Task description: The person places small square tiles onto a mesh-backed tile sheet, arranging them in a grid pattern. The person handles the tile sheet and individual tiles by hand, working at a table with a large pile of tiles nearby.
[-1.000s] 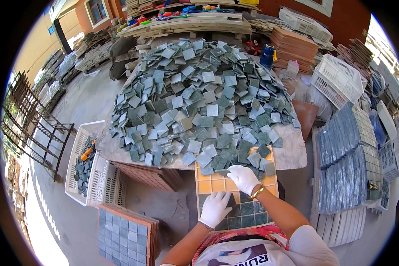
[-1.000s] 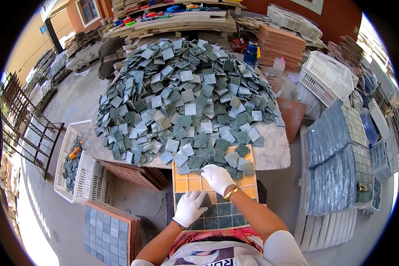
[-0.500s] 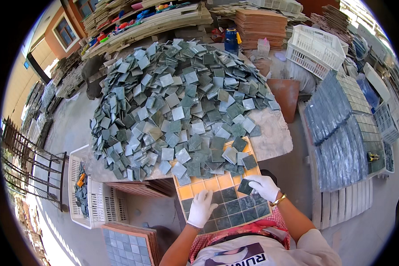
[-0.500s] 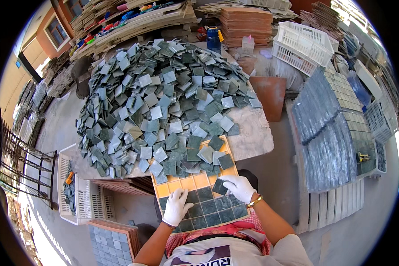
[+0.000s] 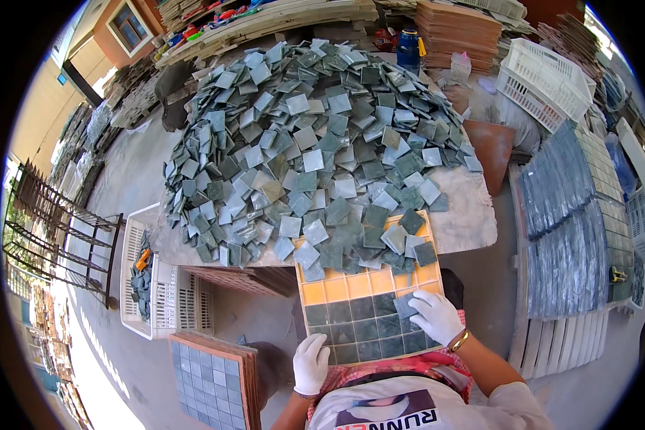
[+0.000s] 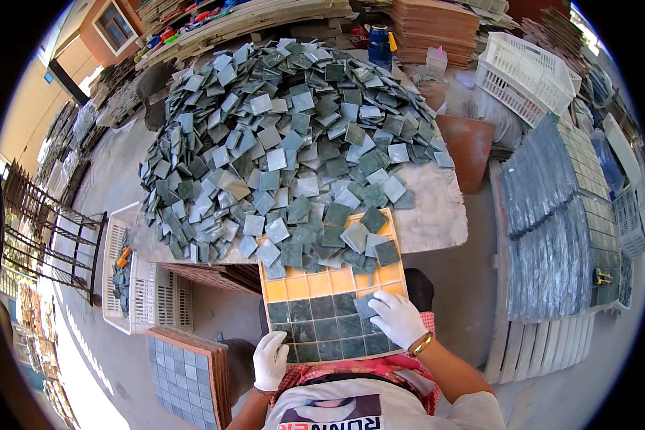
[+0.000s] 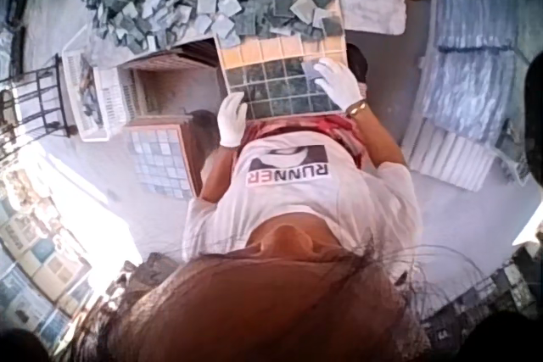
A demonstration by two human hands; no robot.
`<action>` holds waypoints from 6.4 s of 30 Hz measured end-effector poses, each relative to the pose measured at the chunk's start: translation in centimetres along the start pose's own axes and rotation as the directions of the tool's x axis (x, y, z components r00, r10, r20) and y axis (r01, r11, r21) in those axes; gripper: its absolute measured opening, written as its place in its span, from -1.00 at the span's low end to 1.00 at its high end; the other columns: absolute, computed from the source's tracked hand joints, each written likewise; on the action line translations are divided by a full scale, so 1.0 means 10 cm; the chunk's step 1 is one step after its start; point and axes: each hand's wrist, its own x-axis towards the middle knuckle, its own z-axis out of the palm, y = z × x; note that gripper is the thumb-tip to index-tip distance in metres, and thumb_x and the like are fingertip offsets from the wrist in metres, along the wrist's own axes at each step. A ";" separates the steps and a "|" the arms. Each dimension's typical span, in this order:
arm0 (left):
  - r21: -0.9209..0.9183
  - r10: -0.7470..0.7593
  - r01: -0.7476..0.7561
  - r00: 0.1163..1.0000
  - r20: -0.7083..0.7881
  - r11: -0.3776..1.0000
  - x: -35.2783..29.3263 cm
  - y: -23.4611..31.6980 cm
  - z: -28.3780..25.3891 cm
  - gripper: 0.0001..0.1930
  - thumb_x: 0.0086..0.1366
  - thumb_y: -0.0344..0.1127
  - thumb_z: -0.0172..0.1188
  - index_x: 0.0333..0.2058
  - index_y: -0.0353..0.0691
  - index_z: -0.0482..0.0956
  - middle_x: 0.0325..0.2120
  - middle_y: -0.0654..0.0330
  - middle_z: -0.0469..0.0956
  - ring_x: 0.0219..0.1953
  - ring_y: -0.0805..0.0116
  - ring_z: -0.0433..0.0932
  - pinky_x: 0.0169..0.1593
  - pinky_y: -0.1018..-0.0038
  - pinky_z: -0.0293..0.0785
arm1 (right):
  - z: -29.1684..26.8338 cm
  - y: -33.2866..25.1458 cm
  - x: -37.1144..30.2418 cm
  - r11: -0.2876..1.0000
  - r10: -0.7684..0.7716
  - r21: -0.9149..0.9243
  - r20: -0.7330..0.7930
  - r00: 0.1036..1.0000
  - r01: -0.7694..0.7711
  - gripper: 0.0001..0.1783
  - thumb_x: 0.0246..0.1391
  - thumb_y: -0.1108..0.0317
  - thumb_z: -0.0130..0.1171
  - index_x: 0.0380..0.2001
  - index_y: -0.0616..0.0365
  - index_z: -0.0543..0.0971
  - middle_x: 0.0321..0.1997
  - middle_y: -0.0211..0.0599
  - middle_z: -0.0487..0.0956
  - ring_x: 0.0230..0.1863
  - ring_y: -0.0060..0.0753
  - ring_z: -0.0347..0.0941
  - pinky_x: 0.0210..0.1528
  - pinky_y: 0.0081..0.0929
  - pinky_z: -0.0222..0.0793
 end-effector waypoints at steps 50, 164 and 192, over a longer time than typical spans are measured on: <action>0.324 0.032 -0.067 0.993 0.113 0.944 1.32 0.88 1.40 -0.68 0.11 -0.17 0.24 -0.27 -0.18 0.37 -0.37 0.01 0.49 -0.32 -0.04 0.53 -0.33 0.13 0.48 | -0.37 0.40 0.47 0.950 0.310 -0.020 -0.081 0.947 -0.312 -0.54 -0.05 0.13 0.25 -0.06 0.00 0.45 -0.15 -0.21 0.48 -0.24 -0.08 0.51 -0.20 -0.21 0.45; 0.299 0.236 -0.308 0.938 0.254 0.903 1.68 0.91 1.09 -0.44 -0.11 -0.39 0.23 -0.01 -0.20 0.42 -0.09 0.02 0.38 -0.10 -0.05 0.40 -0.05 0.17 0.44 | -0.33 0.97 1.01 0.550 0.430 0.757 0.106 0.896 -0.353 -0.71 0.19 0.39 -0.07 -0.13 0.20 0.57 -0.23 -0.35 0.59 -0.51 -0.61 0.45 -0.43 -0.61 0.44; -0.408 0.172 -0.055 0.951 0.256 0.911 0.92 0.70 1.03 -0.64 0.21 -0.34 0.18 -0.02 -0.29 0.43 -0.13 0.09 0.46 -0.23 0.29 0.49 -0.16 0.41 0.45 | -0.41 0.15 0.56 0.644 0.438 0.687 0.027 0.899 -0.335 -0.74 0.19 0.44 -0.06 -0.12 0.18 0.56 -0.30 -0.30 0.61 -0.48 -0.60 0.50 -0.39 -0.62 0.45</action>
